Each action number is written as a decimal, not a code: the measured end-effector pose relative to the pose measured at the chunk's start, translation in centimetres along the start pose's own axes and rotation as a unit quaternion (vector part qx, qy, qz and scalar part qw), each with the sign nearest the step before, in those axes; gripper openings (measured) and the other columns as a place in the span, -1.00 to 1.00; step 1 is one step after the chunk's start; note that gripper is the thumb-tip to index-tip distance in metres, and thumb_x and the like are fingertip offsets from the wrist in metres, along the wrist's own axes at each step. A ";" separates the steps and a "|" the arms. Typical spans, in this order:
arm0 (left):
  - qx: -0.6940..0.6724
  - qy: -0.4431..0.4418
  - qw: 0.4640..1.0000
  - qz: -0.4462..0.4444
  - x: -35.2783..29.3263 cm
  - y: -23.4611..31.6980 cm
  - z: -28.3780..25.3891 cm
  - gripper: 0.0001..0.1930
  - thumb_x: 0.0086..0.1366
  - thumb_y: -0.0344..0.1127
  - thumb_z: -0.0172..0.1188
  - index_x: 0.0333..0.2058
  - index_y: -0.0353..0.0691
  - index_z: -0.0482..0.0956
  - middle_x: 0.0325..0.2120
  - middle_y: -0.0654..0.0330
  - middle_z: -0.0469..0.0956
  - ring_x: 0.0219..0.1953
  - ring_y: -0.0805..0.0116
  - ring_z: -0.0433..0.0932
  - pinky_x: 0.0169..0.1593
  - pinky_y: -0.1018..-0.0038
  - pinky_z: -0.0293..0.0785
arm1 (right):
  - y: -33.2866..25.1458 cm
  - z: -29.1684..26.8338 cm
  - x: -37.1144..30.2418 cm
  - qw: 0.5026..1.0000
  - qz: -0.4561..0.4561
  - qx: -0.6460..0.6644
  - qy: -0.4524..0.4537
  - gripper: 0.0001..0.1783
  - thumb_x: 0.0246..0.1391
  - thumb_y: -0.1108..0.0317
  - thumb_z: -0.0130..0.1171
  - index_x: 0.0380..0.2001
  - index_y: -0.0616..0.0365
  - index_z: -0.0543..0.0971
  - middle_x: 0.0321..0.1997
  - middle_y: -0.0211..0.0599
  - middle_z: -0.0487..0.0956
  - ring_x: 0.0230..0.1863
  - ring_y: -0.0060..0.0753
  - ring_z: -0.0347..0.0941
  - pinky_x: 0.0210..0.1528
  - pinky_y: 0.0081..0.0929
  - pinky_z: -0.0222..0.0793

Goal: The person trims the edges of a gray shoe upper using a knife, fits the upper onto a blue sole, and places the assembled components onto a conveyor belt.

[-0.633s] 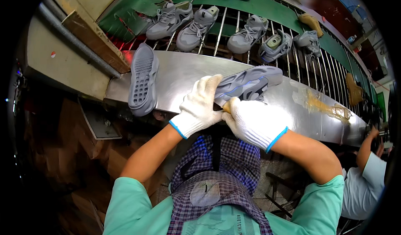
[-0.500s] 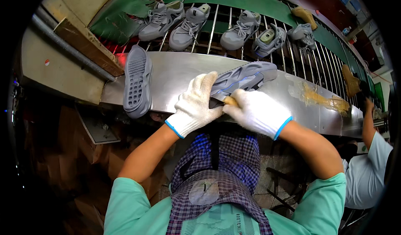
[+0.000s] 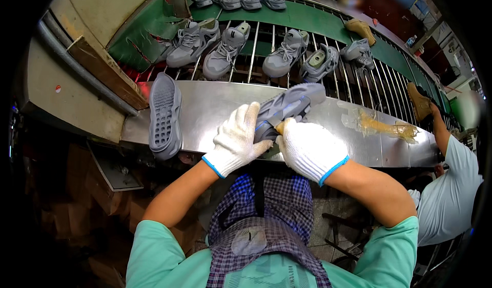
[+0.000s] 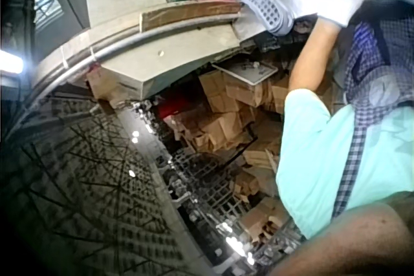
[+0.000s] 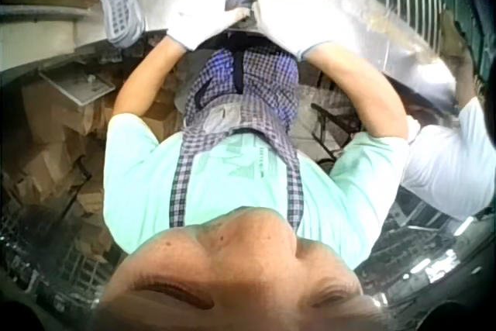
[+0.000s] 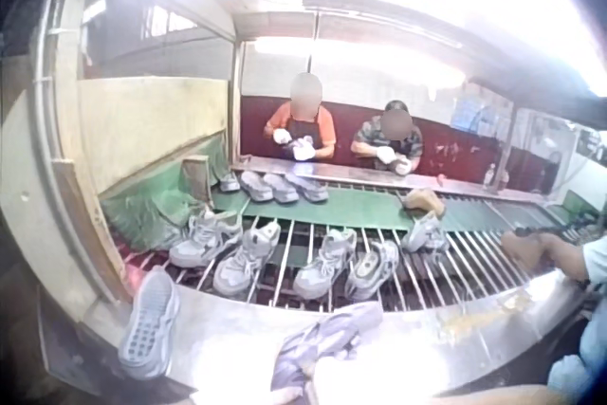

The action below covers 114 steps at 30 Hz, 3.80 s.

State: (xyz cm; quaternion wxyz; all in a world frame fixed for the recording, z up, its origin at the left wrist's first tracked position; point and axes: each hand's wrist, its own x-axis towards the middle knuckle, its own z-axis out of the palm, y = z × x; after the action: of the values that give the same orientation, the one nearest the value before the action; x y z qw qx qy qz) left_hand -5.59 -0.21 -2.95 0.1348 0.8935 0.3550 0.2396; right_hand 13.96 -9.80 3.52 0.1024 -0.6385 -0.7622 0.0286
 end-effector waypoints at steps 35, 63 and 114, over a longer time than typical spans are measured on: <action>0.007 -0.118 0.987 0.111 11.3 5.3 -0.3 -0.04 0.13 0.05 0.53 0.41 -0.23 0.29 0.28 -0.09 0.48 0.24 -0.15 0.56 0.19 0.08 0.59 | 14.5 10.9 -8.4 0.816 0.370 0.287 0.339 -0.56 0.36 0.06 0.28 0.08 0.18 0.57 -0.25 -0.06 0.71 -0.37 -0.08 0.69 -0.23 -0.21 0.64; -0.009 -0.123 0.987 -0.104 0.1 -1.9 -6.1 0.00 0.09 0.09 0.57 0.43 -0.07 0.28 0.29 -0.09 0.49 0.25 -0.24 0.56 0.27 0.05 0.53 | 5.4 8.5 -4.6 0.886 0.218 0.371 0.170 -0.48 0.39 0.13 0.27 0.22 0.28 0.51 -0.03 -0.04 0.66 -0.06 -0.18 0.65 0.08 -0.23 0.59; 0.052 -0.394 0.918 -0.017 11.3 0.6 -5.0 0.03 -0.06 0.22 0.59 0.25 -0.38 0.43 -0.11 -0.27 0.71 -0.05 -0.27 0.72 0.02 0.06 0.66 | 6.4 3.5 -1.8 0.839 0.219 0.488 -0.102 -0.55 0.50 -0.04 0.09 -0.15 0.20 0.56 -0.55 -0.41 0.50 -0.63 -0.45 0.34 -0.54 -0.44 0.35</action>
State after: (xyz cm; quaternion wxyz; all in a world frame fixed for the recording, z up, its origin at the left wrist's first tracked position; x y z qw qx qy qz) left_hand -0.73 7.67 5.29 0.2208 0.9153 0.3002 -0.1527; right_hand 19.78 -10.05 -1.21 0.3131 -0.6498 -0.4962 0.4833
